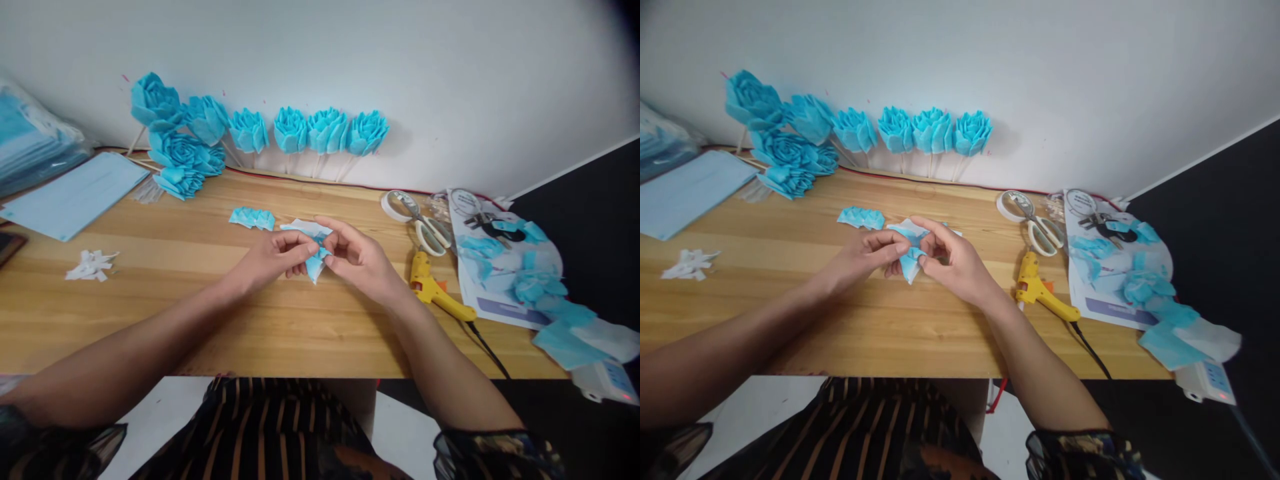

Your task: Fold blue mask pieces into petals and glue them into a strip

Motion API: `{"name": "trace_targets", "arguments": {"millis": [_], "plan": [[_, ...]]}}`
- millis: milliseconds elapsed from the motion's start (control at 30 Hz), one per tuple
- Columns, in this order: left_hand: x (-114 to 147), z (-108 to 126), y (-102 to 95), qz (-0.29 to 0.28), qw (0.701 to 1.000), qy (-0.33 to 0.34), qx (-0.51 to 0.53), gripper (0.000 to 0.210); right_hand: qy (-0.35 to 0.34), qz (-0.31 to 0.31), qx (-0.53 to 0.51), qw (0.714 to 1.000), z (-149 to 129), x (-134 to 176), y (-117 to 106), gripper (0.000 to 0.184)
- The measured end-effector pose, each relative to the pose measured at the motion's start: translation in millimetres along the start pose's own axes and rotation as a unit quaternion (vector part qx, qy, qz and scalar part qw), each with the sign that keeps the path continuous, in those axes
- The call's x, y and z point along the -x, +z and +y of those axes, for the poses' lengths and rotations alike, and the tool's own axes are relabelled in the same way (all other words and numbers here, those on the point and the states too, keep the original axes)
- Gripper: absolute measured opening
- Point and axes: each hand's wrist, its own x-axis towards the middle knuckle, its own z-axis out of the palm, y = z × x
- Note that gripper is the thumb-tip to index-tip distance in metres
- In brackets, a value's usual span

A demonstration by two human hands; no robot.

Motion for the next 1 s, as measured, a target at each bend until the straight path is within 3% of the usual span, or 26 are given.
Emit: {"name": "trace_targets", "arguments": {"millis": [333,533,667,767,867,1000], "plan": [[-1,-1,3.7,0.003,1.000,0.008,0.013,0.022,-0.014,0.004,0.041,0.999,4,1,3,0.056],[-3,-7,-1.8,0.021,0.999,0.005,0.036,0.022,0.011,-0.013,-0.024,1.000,0,1,-3,0.051],[-4,-11,-3.6,0.063,0.994,0.002,0.091,0.025,-0.023,0.044,-0.054,0.997,1,2,-6,0.051],[-5,-10,-3.1,0.088,0.988,-0.001,0.126,0.030,-0.060,0.125,0.025,0.990,-1,4,-5,0.036],[-6,-8,-2.4,0.103,0.983,-0.001,0.150,0.034,-0.148,0.150,0.151,0.966,-5,4,-3,0.007],[-6,-7,-2.4,0.122,0.978,0.011,0.169,0.029,-0.246,0.136,0.279,0.918,-6,2,-2,0.012]]}}
